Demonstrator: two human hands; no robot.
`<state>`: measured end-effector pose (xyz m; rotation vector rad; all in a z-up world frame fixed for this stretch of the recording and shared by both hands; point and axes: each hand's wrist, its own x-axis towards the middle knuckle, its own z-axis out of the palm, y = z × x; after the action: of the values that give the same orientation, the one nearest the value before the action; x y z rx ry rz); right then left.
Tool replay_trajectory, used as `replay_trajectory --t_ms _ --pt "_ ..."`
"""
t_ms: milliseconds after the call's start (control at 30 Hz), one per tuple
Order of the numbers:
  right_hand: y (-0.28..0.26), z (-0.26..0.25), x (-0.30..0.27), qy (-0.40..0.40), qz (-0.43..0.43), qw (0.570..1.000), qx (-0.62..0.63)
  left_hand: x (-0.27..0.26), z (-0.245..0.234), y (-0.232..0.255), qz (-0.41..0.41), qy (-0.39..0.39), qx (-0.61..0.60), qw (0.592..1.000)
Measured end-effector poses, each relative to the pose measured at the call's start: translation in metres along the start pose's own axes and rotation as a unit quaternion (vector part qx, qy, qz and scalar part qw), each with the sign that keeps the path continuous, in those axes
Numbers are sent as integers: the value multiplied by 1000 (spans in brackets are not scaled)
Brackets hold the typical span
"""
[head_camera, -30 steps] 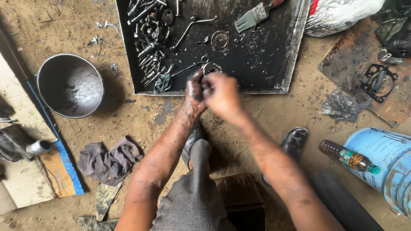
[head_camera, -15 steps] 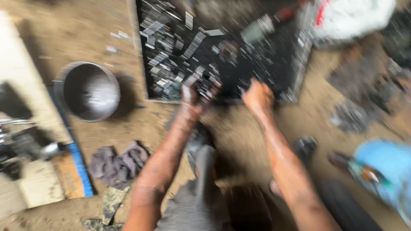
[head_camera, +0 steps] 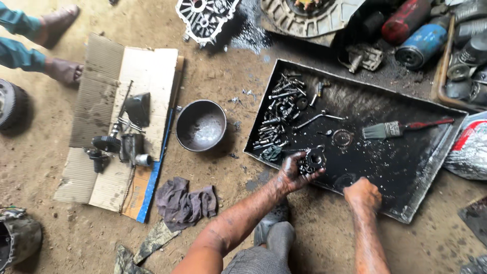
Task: The person scrubs a small mechanical component with a brush and a rag, repeatedly dipping the brush into a tray of dark liquid. They wipe the component with the rag and place it back into the tray among other small metal parts.
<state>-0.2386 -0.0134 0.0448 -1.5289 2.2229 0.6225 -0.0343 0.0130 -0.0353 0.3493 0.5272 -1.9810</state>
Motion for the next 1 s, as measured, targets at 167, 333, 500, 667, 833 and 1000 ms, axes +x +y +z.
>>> replay_trajectory --t_ms 167,333,500,667,833,1000 --pt "-3 -4 -3 4 -1 1000 9 -4 2 0 10 27 13 1000" --pt "3 3 4 26 -46 996 68 -12 8 -1 -12 34 10 999" --pt "62 43 54 100 -185 943 258 -12 1 17 -63 36 87 994" --pt "115 35 63 -131 -50 627 766 -16 20 15 13 106 83 991" --pt "63 14 51 -72 -8 938 338 -17 27 12 25 134 41 990" --pt "7 23 22 37 -44 991 123 -18 21 9 28 105 44 993"
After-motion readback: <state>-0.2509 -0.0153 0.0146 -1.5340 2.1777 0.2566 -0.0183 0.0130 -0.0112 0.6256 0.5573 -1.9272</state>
